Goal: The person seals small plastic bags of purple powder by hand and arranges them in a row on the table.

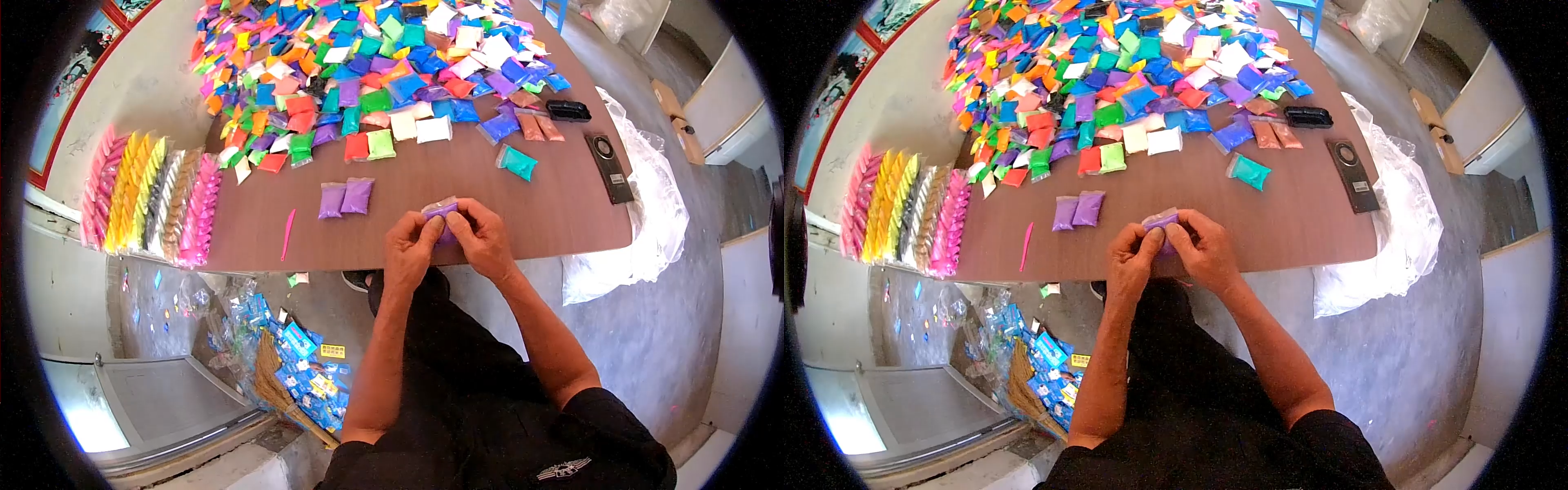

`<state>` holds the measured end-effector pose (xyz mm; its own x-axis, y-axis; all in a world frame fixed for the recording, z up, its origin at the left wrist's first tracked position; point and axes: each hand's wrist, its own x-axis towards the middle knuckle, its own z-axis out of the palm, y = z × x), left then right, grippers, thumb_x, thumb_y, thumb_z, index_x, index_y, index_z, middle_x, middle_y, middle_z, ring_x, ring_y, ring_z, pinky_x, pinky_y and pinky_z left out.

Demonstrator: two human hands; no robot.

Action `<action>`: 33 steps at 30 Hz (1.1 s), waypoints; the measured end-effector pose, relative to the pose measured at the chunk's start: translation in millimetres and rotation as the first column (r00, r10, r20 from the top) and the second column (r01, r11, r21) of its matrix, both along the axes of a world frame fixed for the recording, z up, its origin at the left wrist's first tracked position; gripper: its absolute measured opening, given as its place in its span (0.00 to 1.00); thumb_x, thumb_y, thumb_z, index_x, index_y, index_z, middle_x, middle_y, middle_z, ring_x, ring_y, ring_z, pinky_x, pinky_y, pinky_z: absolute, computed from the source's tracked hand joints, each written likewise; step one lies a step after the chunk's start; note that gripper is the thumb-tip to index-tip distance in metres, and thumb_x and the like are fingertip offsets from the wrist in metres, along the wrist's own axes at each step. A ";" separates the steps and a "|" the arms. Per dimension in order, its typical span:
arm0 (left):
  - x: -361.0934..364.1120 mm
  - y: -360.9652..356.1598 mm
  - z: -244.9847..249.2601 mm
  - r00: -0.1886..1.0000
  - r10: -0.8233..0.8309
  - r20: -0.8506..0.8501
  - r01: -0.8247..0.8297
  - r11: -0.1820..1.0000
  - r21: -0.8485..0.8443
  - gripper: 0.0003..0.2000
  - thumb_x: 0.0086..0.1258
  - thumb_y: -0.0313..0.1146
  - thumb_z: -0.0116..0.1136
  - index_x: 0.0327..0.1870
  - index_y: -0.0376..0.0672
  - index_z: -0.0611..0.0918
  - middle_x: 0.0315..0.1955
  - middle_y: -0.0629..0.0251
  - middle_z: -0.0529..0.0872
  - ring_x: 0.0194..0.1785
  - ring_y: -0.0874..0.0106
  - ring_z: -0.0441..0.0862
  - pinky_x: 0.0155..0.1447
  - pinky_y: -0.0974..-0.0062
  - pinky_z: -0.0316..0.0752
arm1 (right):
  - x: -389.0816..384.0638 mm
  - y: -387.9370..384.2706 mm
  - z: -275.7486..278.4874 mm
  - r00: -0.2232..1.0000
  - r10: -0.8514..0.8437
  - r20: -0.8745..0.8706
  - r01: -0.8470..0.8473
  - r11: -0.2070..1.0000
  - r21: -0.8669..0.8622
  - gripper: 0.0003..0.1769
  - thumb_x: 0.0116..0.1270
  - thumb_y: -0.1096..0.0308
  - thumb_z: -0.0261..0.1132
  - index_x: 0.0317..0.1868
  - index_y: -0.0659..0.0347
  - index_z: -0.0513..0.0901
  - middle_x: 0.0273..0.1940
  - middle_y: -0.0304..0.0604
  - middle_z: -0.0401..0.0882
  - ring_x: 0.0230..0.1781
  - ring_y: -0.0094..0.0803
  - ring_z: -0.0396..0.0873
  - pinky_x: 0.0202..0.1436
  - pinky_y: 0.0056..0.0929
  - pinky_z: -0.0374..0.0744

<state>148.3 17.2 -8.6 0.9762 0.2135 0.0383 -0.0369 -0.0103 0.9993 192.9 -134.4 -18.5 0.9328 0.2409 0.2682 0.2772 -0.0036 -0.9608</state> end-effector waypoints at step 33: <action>2.8 5.7 -8.1 0.996 0.035 0.087 -0.029 0.997 -0.071 0.06 0.77 0.31 0.64 0.42 0.38 0.86 0.34 0.74 0.85 0.36 0.84 0.78 0.42 0.83 0.75 | -0.9 6.2 2.8 1.000 0.024 -0.013 -0.024 1.000 -0.010 0.09 0.70 0.69 0.66 0.46 0.66 0.84 0.34 0.48 0.85 0.32 0.31 0.82 0.38 0.32 0.80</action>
